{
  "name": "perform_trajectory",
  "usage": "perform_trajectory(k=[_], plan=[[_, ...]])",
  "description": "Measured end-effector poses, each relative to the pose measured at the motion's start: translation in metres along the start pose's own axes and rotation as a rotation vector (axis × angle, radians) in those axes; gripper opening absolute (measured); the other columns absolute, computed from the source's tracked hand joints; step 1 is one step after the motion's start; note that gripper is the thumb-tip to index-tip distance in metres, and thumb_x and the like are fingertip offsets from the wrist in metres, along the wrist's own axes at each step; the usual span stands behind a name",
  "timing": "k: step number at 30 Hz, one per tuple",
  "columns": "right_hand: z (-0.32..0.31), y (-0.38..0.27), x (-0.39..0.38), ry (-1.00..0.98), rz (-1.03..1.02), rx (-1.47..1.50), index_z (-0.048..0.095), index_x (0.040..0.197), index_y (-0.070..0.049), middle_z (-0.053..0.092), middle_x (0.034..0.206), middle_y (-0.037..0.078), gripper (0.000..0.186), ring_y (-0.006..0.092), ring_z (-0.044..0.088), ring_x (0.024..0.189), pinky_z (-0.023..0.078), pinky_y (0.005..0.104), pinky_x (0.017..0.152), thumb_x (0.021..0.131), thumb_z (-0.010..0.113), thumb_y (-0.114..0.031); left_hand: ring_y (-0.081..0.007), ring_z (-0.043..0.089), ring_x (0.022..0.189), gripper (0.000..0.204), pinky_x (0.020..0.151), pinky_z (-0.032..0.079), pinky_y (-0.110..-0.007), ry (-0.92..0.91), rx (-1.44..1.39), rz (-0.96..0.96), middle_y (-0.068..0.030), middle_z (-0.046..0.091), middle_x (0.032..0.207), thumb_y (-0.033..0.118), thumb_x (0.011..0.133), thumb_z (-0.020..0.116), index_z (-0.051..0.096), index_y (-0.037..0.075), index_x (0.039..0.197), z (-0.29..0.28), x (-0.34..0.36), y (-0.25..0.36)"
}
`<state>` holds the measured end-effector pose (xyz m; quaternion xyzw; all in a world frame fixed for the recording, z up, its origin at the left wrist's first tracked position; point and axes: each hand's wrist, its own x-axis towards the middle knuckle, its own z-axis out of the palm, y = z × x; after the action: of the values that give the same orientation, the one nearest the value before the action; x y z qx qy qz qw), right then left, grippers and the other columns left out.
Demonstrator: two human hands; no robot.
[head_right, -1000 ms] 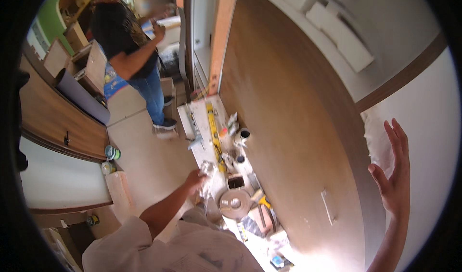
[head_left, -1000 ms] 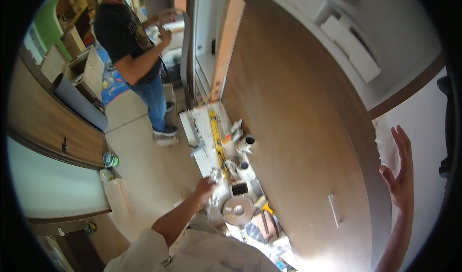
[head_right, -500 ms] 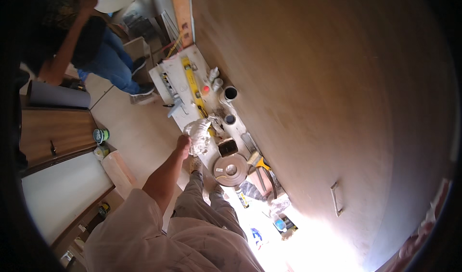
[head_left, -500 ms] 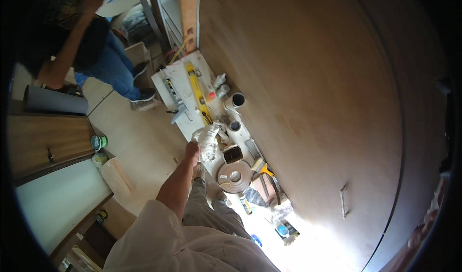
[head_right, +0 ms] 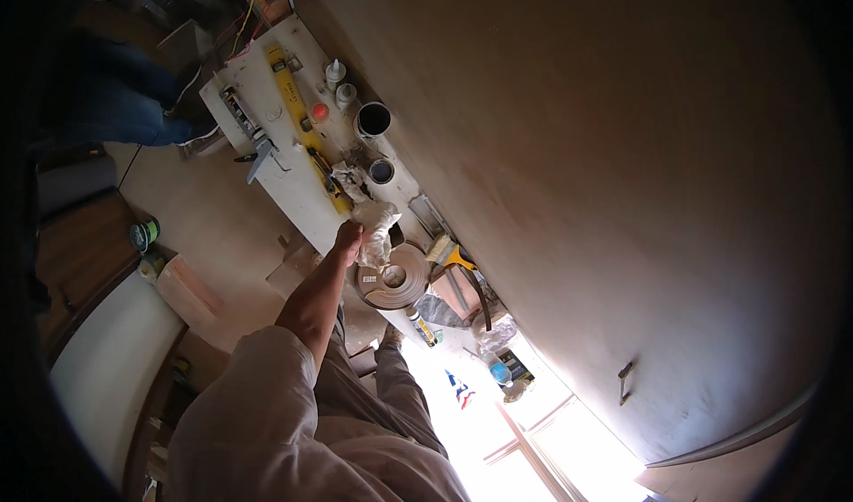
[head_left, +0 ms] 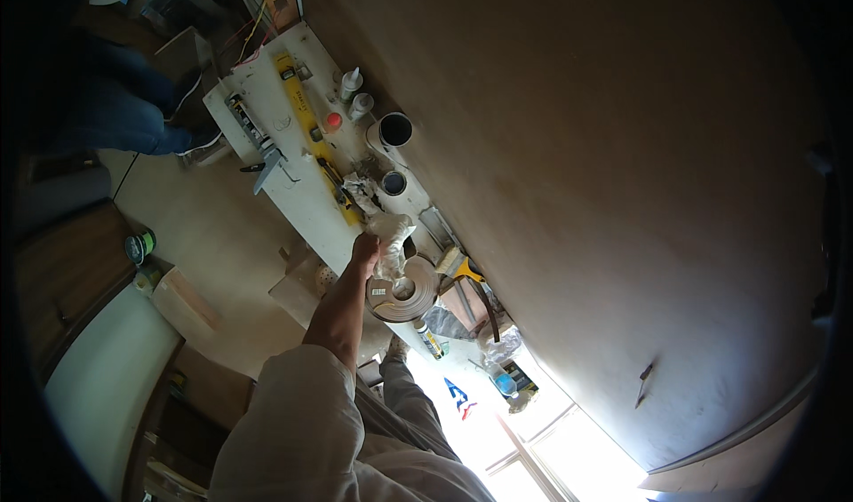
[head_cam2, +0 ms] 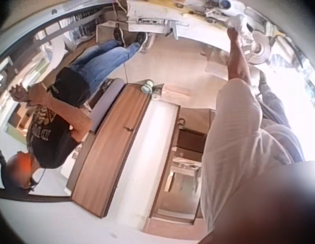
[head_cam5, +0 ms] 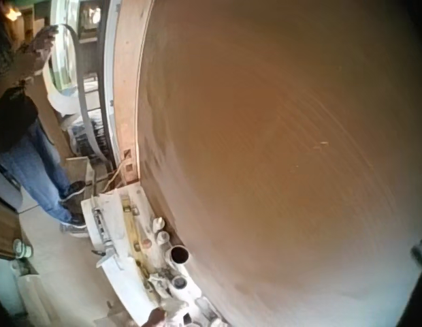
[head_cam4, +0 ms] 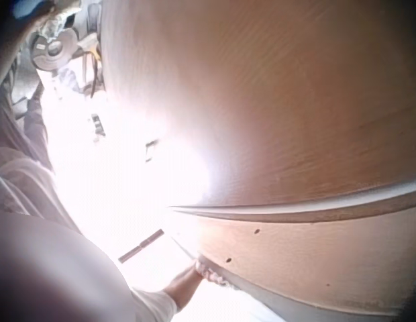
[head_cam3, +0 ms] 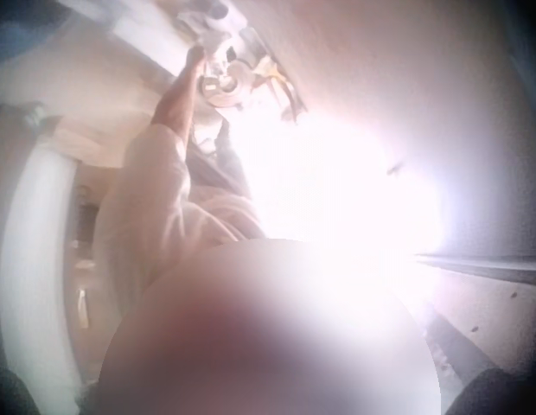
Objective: The person wipes a wooden cabinet edge with a cloth, then uses a caulking gun to apply sealant along the cabinet's interior edge. The person smooths the applied caulk with a finger. Another person is visible in the background working on a nearby surface.
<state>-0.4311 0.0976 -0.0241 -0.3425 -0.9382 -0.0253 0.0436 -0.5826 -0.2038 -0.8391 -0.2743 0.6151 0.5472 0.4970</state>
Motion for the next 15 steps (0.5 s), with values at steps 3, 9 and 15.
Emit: perform_trajectory(k=[3, 9, 15], plan=[[0.006, -0.002, 0.003, -0.016, 0.02, -0.005, 0.045, 0.154, -0.021, 0.041, 0.164, 0.012, 0.084, 0.0326, 0.037, 0.149, 0.033, 0.0643, 0.117, 0.089, 0.055, -0.073, -0.0244, 0.063, 0.085, 0.024, 0.079, 0.053, -0.043, 0.004, 0.066, 0.065, -0.0103, 0.067, 0.098, 0.016, 0.098, 0.053, 0.067, 0.004, 0.114, 0.009, 0.002, -0.02], [0.017, -0.002, 0.007, -0.029, 0.038, -0.01, 0.047, 0.151, -0.019, 0.043, 0.161, 0.012, 0.079, 0.0317, 0.04, 0.146, 0.035, 0.062, 0.115, 0.09, 0.056, -0.069, -0.0258, 0.066, 0.091, 0.024, 0.087, 0.053, -0.04, -0.032, 0.262, 0.18, -0.0111, 0.07, 0.1, 0.013, 0.098, 0.053, 0.069, 0.004, 0.113, 0.013, 0.014, -0.063], [0.029, -0.006, 0.01, -0.037, 0.058, -0.022, 0.05, 0.148, -0.018, 0.046, 0.159, 0.013, 0.074, 0.0308, 0.043, 0.143, 0.037, 0.0597, 0.114, 0.091, 0.058, -0.064, -0.0293, 0.07, 0.098, 0.016, 0.089, 0.056, -0.04, -0.206, 0.827, 0.578, -0.0143, 0.069, 0.095, 0.004, 0.099, 0.052, 0.068, 0.003, 0.097, 0.017, 0.033, -0.101]])
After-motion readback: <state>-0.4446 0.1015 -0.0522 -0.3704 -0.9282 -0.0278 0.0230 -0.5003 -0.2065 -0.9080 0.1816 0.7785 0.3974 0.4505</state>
